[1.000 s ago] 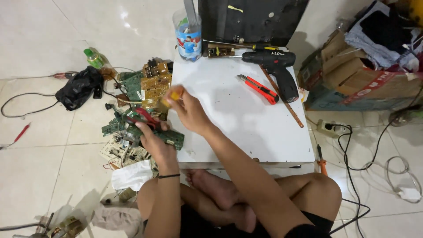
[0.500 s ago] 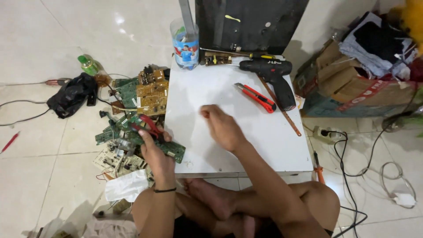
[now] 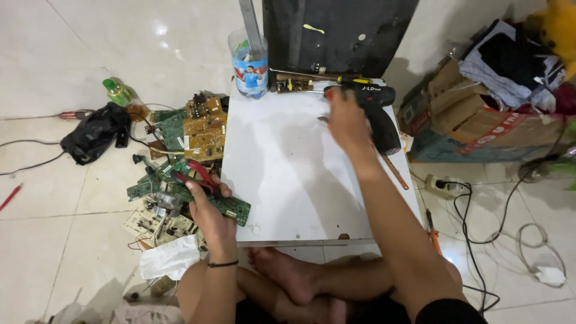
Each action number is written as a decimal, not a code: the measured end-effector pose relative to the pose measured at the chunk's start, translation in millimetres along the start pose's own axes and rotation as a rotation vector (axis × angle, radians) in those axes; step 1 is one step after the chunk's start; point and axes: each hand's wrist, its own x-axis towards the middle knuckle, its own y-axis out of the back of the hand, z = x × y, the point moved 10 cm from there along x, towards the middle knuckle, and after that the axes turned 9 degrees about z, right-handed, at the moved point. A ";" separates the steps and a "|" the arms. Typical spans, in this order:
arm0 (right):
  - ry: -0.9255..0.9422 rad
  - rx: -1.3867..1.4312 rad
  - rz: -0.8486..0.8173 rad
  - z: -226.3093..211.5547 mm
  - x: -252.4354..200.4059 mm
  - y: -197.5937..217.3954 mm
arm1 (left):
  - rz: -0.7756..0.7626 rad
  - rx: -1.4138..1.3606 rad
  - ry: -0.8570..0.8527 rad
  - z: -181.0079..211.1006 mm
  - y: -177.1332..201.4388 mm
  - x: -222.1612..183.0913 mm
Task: The person disassembles a small circuit board using pliers, a screwdriver, and a utility knife to remove components.
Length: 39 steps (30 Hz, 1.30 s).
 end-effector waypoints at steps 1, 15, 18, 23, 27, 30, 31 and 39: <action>0.003 0.005 0.002 -8.5 0.8 -11.5 | 0.001 -0.002 -0.006 -1.4 1.7 -0.4; 0.025 1.493 -0.260 -200.6 -24.6 -34.0 | 0.012 0.108 -0.017 -2.3 1.7 -2.2; 0.230 1.109 0.092 -156.2 -6.6 41.9 | 0.023 0.040 -0.033 -1.2 4.8 1.4; 0.264 0.367 0.036 -129.0 -32.7 34.4 | 0.010 0.137 0.029 4.2 -14.0 -5.3; 0.277 0.874 -0.187 -183.8 -63.8 27.4 | -0.021 0.105 -0.017 0.6 -8.1 2.2; 0.024 1.283 -0.100 -166.1 -51.7 32.4 | 0.023 -0.013 -0.039 0.8 4.5 2.6; 0.023 1.285 -0.106 -151.6 -52.7 56.4 | 0.028 -0.012 -0.040 -0.9 6.1 1.2; 0.084 0.112 -0.111 -74.4 -100.8 81.3 | 0.052 -0.079 -0.049 -3.1 5.1 4.0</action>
